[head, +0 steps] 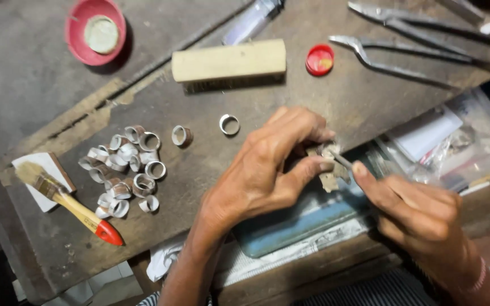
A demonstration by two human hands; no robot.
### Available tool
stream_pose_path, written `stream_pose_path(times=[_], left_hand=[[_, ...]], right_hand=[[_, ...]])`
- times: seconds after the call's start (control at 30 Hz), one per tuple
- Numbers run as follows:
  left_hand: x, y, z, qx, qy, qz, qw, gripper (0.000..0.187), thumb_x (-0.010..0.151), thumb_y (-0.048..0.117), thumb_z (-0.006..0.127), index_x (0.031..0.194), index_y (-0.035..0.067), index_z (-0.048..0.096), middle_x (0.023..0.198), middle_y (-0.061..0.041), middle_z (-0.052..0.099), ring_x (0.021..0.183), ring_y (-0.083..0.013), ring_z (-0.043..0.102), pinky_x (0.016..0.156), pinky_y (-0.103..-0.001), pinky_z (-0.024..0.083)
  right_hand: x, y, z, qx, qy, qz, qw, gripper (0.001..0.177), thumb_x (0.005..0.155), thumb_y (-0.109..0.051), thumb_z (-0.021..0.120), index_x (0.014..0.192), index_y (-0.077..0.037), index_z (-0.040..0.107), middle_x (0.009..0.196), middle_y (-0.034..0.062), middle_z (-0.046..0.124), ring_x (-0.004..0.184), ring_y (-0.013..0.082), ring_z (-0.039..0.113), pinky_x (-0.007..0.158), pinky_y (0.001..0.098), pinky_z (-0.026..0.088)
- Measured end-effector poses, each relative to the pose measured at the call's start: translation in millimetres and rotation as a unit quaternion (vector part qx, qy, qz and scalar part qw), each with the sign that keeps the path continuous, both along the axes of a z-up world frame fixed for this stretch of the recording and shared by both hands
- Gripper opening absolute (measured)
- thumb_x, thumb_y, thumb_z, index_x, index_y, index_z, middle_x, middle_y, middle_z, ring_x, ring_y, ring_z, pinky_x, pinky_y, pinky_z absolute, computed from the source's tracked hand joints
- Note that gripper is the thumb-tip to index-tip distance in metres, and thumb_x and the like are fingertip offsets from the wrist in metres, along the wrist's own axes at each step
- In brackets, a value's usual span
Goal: Filing and smoothing the edges of silver ring bands at a jewelry workbench.
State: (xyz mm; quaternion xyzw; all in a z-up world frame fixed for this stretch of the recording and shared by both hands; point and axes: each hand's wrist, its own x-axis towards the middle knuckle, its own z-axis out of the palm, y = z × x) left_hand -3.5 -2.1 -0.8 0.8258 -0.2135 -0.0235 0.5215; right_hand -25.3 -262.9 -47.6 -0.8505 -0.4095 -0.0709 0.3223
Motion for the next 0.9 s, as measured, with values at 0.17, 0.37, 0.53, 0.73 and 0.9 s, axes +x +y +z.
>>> stream_pose_path(times=[0.17, 0.37, 0.53, 0.73, 0.9], left_hand=[[-1.6, 0.6, -1.4, 0.002, 0.004, -0.005, 1.000, 0.017, 0.100, 0.016, 0.061, 0.108, 0.004, 0.054, 0.099, -0.008, 0.059, 0.089, -0.0215, 0.051, 0.078, -0.034, 0.045], [0.1, 3.1, 1.3, -0.003, 0.013, -0.002, 1.000, 0.014, 0.099, 0.014, 0.062, 0.107, 0.005, 0.055, 0.099, -0.007, 0.060, 0.090, -0.0214, 0.053, 0.079, -0.034, 0.046], [-0.6, 1.0, 3.1, -0.004, -0.002, -0.003, 1.000, 0.017, 0.098, 0.015, 0.064, 0.107, 0.004, 0.054, 0.098, -0.007, 0.058, 0.089, -0.0213, 0.051, 0.078, -0.033, 0.045], [-4.8, 1.0, -5.7, -0.013, 0.027, -0.015, 0.999, 0.011, 0.099, 0.013, 0.060, 0.105, 0.007, 0.053, 0.099, -0.007, 0.059, 0.093, -0.0209, 0.053, 0.079, -0.033, 0.047], [-0.1, 5.4, -8.8, -0.015, 0.011, -0.003, 1.000, 0.022, 0.099, 0.027, 0.058, 0.110, 0.008, 0.057, 0.102, -0.007, 0.061, 0.094, -0.0208, 0.058, 0.080, -0.035, 0.051]], right_hand=[[6.8, 0.5, -12.6, 0.014, -0.007, -0.009, 1.000, 0.047, 0.095, 0.014, 0.058, 0.140, 0.001, 0.062, 0.072, 0.0056, 0.047, 0.055, 0.0185, 0.039, 0.056, 0.0370, 0.035], [1.5, -5.8, -5.7, 0.002, 0.020, -0.003, 1.000, 0.041, 0.098, 0.006, 0.059, 0.139, 0.001, 0.061, 0.073, 0.0063, 0.049, 0.054, 0.0177, 0.042, 0.059, 0.0333, 0.039], [5.2, 1.1, -2.4, 0.018, -0.033, -0.012, 0.999, 0.040, 0.099, 0.010, 0.063, 0.138, 0.003, 0.064, 0.074, 0.0064, 0.051, 0.056, 0.0194, 0.040, 0.056, 0.0360, 0.035], [1.0, -3.5, 0.3, 0.003, 0.020, -0.001, 1.000, 0.040, 0.100, 0.006, 0.059, 0.139, 0.002, 0.061, 0.073, 0.0078, 0.047, 0.055, 0.0192, 0.042, 0.059, 0.0370, 0.039], [-1.6, -17.2, -10.4, 0.151, 0.041, -0.058, 0.986, 0.051, 0.090, 0.027, 0.058, 0.139, 0.012, 0.051, 0.094, 0.0215, 0.072, 0.067, 0.0182, 0.070, 0.071, 0.0260, 0.062]])
